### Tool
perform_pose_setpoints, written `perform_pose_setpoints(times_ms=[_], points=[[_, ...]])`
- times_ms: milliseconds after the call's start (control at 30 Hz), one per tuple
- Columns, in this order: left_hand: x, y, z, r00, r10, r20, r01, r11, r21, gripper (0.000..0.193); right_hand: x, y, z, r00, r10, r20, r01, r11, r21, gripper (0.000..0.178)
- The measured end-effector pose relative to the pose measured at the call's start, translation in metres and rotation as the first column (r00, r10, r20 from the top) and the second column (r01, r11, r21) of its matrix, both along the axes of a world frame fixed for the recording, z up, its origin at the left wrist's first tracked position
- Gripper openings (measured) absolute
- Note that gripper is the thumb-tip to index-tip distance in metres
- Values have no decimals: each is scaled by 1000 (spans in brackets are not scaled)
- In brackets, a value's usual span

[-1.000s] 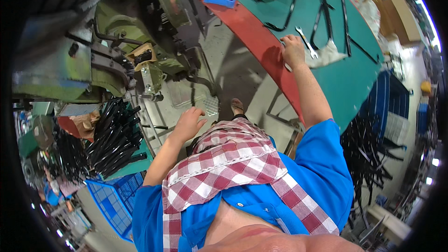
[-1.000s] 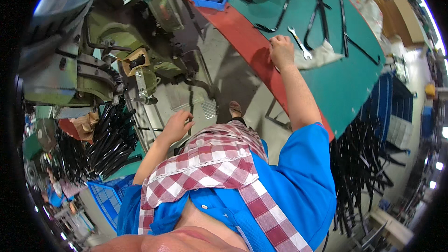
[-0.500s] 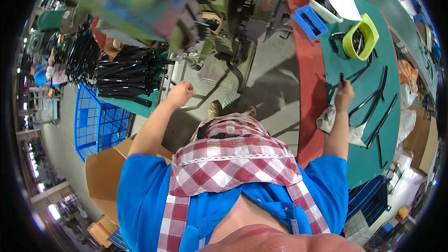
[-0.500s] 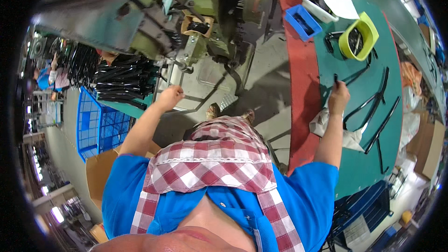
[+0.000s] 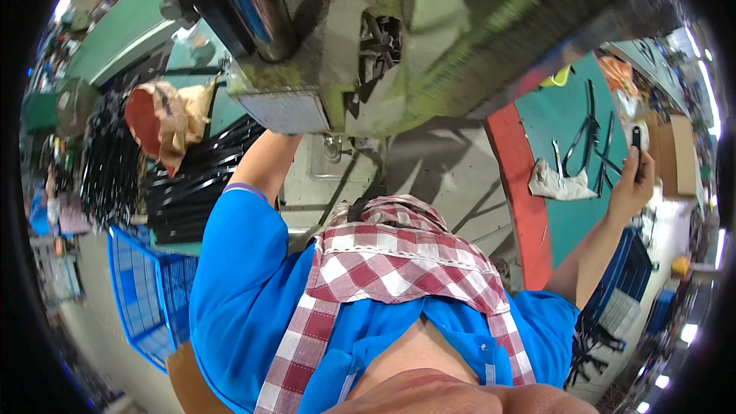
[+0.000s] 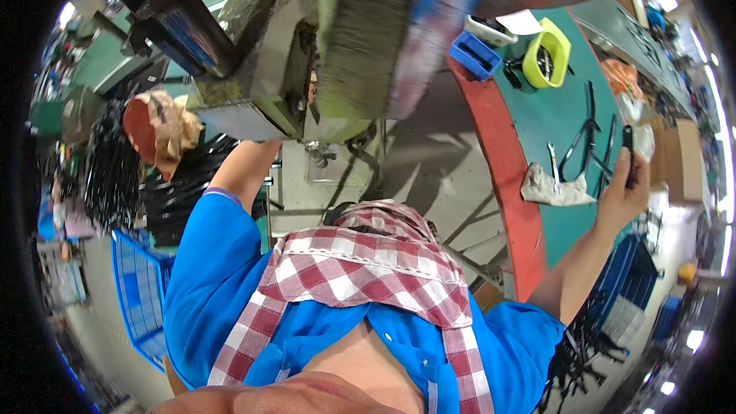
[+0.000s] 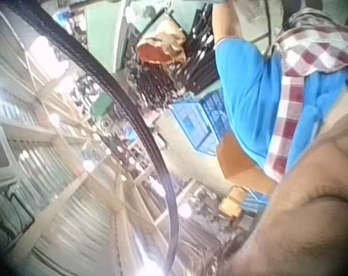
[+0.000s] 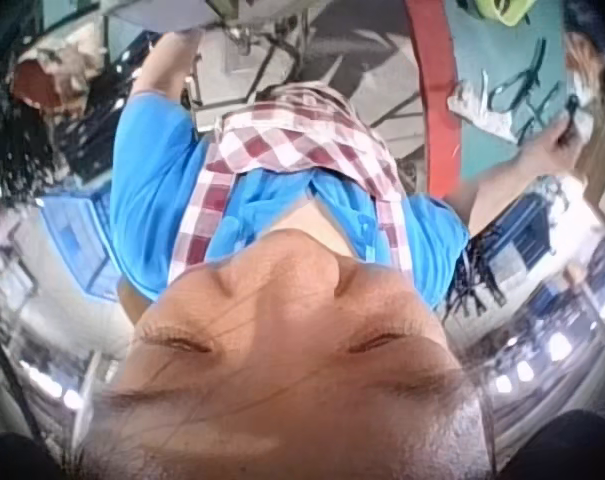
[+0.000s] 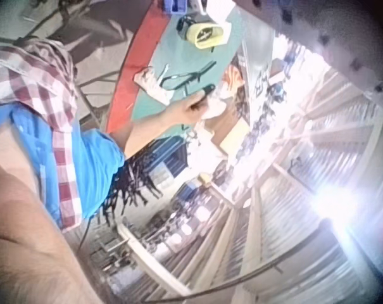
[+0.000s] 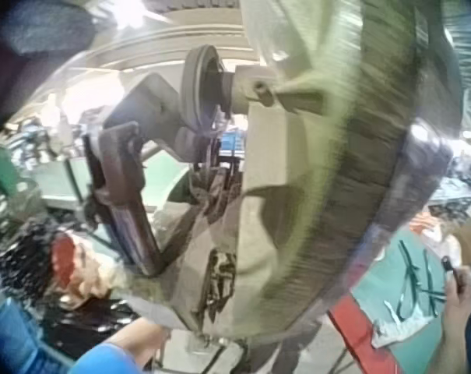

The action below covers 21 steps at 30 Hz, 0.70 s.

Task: The person uses a wrench to tighten small black rings on a red mat, then picks up black rods from a blue crate and places them into a green machine. The rods are processed and placed on the table.

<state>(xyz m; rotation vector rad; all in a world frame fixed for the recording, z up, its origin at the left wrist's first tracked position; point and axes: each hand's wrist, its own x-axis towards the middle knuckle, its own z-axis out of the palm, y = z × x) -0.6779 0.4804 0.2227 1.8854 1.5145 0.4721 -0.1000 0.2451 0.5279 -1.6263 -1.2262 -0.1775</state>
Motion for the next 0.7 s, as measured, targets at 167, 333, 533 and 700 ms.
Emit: perform_pose_setpoints(times_ms=[167, 333, 533, 700], points=[[48, 41, 4, 969, -65, 238, 99, 987, -130, 14, -91, -29, -47, 992, -51, -116, 13, 952, -305, 12], [126, 41, 1, 871, -60, 487, 182, 962, -206, 16, -121, -70, -85, 943, 29, -332, -205, 835, -511, 10], [145, 33, -19, 748, 22, 663, 238, 924, -299, 17, -157, -65, -116, 914, 195, -357, -370, 764, -529, 11], [152, 11, -21, 656, 86, 750, 266, 903, -337, 19, -169, -58, -81, 893, 308, -328, -445, 715, -539, 17]])
